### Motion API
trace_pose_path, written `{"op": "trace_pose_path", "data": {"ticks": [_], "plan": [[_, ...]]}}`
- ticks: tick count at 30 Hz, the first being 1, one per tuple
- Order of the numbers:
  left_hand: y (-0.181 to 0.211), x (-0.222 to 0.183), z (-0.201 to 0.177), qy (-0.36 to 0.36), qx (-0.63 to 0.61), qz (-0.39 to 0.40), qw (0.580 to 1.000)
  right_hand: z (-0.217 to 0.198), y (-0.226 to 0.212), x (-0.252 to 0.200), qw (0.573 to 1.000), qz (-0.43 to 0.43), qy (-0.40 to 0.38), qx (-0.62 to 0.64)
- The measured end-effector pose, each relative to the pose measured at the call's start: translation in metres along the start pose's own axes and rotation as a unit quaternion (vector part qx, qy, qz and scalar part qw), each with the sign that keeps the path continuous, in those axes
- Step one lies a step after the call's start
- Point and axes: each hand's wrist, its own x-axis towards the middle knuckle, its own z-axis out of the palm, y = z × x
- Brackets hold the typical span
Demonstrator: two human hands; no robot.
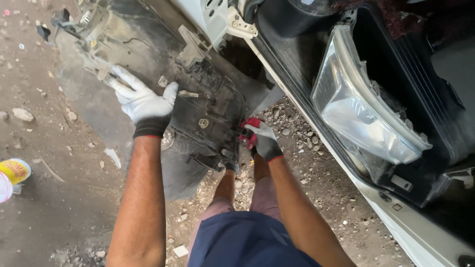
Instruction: The person stands beside a car with its front bumper area exposed and uses a small flat pry tool to work at the bumper mounting bracket, repeatedly scraping and prying at the edge. They hold a round metal plate and a red cloth nearby, repositioning the tool against the bracket throughout.
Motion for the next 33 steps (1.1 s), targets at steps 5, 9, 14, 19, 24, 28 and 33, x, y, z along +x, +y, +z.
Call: {"op": "trace_pose_path", "data": {"ticks": [5,9,14,19,24,28,33], "plan": [[0.001,0.005,0.002,0.003,0.012,-0.009,1.000,-0.007,-0.013,-0.046,0.981,0.065,-0.042,-0.180],[0.006,0.001,-0.004,-0.005,0.012,-0.023,1.000,0.068,-0.060,-0.104,0.974,0.121,-0.005,-0.192],[0.014,0.001,-0.013,-0.023,-0.005,-0.047,0.999,0.109,-0.037,-0.081,0.769,-0.070,0.067,-0.631],[0.010,-0.001,-0.009,-0.008,-0.007,-0.030,0.999,0.111,-0.009,-0.067,0.644,-0.107,0.072,-0.755],[0.016,0.001,-0.019,-0.032,-0.023,-0.047,0.998,0.101,-0.025,-0.063,0.670,-0.116,0.066,-0.730],[0.016,0.001,-0.017,-0.052,-0.022,-0.072,0.996,0.134,-0.050,-0.061,0.663,-0.141,0.061,-0.732],[0.012,-0.007,-0.009,-0.044,-0.006,-0.069,0.997,0.135,-0.034,-0.041,0.538,-0.115,0.020,-0.835]]}}
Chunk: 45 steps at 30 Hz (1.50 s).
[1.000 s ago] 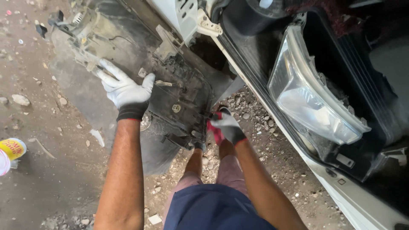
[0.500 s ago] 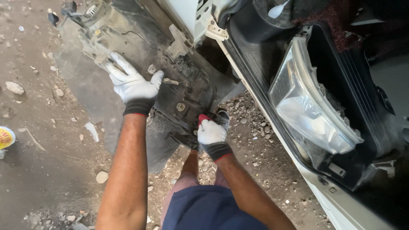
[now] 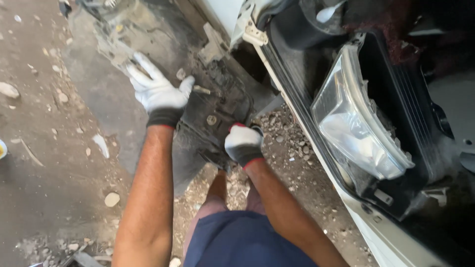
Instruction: The person stands beside a car with its front bumper area exposed and uses a small flat pry tool to work at the bumper mounting bracket, repeatedly scraping and prying at the edge. They hold a round metal plate and a red cloth nearby, repositioning the tool against the bracket throughout.
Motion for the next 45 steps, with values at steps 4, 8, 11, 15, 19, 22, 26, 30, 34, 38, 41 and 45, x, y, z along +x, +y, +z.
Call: {"op": "trace_pose_path", "data": {"ticks": [4,8,11,15,19,22,26,30,34,38,41,45], "plan": [[0.013,0.012,-0.014,0.004,-0.015,-0.008,1.000,-0.012,0.002,0.033,0.999,0.023,-0.044,0.010],[0.009,0.009,-0.017,-0.003,-0.019,-0.001,1.000,-0.027,-0.008,0.043,0.981,0.077,-0.180,0.012],[0.011,0.008,-0.016,-0.012,-0.023,0.000,1.000,-0.039,-0.011,0.046,0.971,0.093,-0.218,-0.014],[0.010,0.007,-0.018,-0.003,-0.014,0.000,1.000,-0.034,-0.011,0.057,0.970,0.074,-0.221,-0.068],[0.012,0.008,-0.020,-0.001,-0.015,-0.002,1.000,-0.024,-0.001,0.056,0.973,0.041,-0.210,-0.087],[0.015,0.009,-0.018,-0.015,-0.036,-0.022,0.999,-0.044,-0.001,0.032,0.991,-0.010,-0.125,-0.053],[0.010,0.010,-0.017,-0.008,-0.028,-0.023,0.999,-0.081,-0.002,0.001,0.993,-0.026,-0.032,0.109],[-0.003,0.005,-0.030,0.018,-0.062,0.013,0.998,-0.163,-0.030,-0.053,0.943,0.082,-0.128,0.298],[-0.032,-0.072,-0.066,0.012,-0.296,0.108,0.949,-0.166,-0.050,-0.076,0.724,0.005,-0.203,0.659],[-0.036,-0.165,-0.111,-0.300,-0.701,-0.005,0.646,-0.147,-0.082,-0.087,0.659,-0.034,-0.208,0.722],[-0.060,-0.212,-0.108,-0.317,-0.750,-0.059,0.578,-0.139,-0.102,-0.100,0.697,-0.095,-0.272,0.657],[-0.108,-0.228,-0.068,-0.319,-0.736,-0.146,0.579,-0.171,-0.142,-0.127,0.898,-0.027,-0.233,0.373]]}}
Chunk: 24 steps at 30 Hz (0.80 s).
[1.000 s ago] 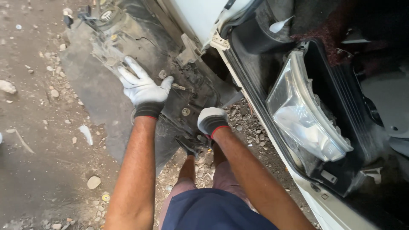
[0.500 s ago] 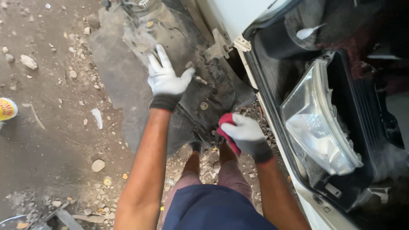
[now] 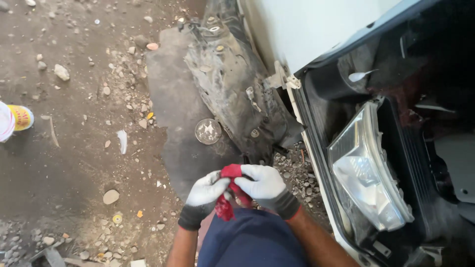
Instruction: The person stands beside a car with its front bumper area exposed and uses a small flat pry tool to work at the bumper mounting bracket, repeatedly scraping and prying at the edge. They hold a round metal plate and a red cloth nearby, repositioning the tool against the bracket throughout.
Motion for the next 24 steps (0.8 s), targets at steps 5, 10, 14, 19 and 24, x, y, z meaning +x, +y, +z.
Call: {"op": "trace_pose_path", "data": {"ticks": [5,10,14,19,24], "plan": [[0.038,0.037,-0.020,0.074,0.077,0.085,0.991,-0.030,0.069,0.002,0.977,-0.122,0.136,-0.107],[0.133,0.110,0.029,0.176,0.411,0.332,0.831,-0.094,0.120,0.008,0.979,0.003,0.197,-0.045],[0.174,0.181,0.075,0.217,0.662,0.235,0.678,-0.178,0.226,0.063,0.969,0.007,0.241,0.061],[0.158,0.202,0.088,0.287,0.742,0.124,0.594,-0.336,0.332,0.153,0.947,0.061,0.218,0.228],[0.139,0.157,0.102,0.374,0.630,0.163,0.660,-0.394,0.277,0.195,0.882,-0.105,0.449,0.097]]}}
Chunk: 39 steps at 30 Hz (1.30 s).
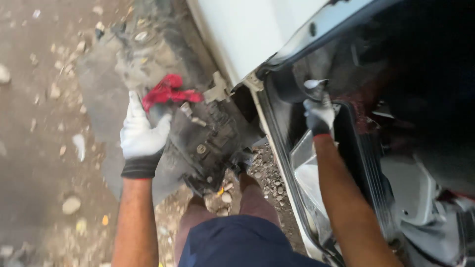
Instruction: The person stands beside a car with its front bumper area exposed and uses a small flat pry tool to work at the bumper mounting bracket, repeatedly scraping and prying at the edge. They hold a round metal plate and a red cloth nearby, repositioning the tool against the bracket throughout.
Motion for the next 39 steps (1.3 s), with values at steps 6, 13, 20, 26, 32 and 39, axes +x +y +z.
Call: {"op": "trace_pose_path", "data": {"ticks": [6,13,20,26,32,39], "plan": [[-0.063,-0.076,0.013,0.042,-0.193,-0.161,0.967,0.006,0.070,0.095,0.984,0.027,-0.071,0.159],[-0.264,-0.260,0.157,-0.024,-0.318,-0.301,0.899,0.008,0.077,0.123,0.974,0.127,-0.029,0.188],[-0.327,-0.420,0.231,-0.240,-0.178,-0.426,0.854,0.006,0.034,0.071,0.987,0.035,-0.052,0.148],[-0.314,-0.410,0.255,-0.300,-0.162,-0.363,0.867,-0.024,0.040,-0.002,0.936,0.103,-0.205,0.267],[-0.276,-0.343,0.237,-0.343,-0.132,-0.238,0.899,-0.003,-0.038,-0.171,0.905,-0.193,-0.365,-0.101],[-0.234,-0.339,0.264,-0.243,-0.263,-0.176,0.917,0.025,-0.129,-0.241,0.833,-0.227,-0.344,-0.369]]}}
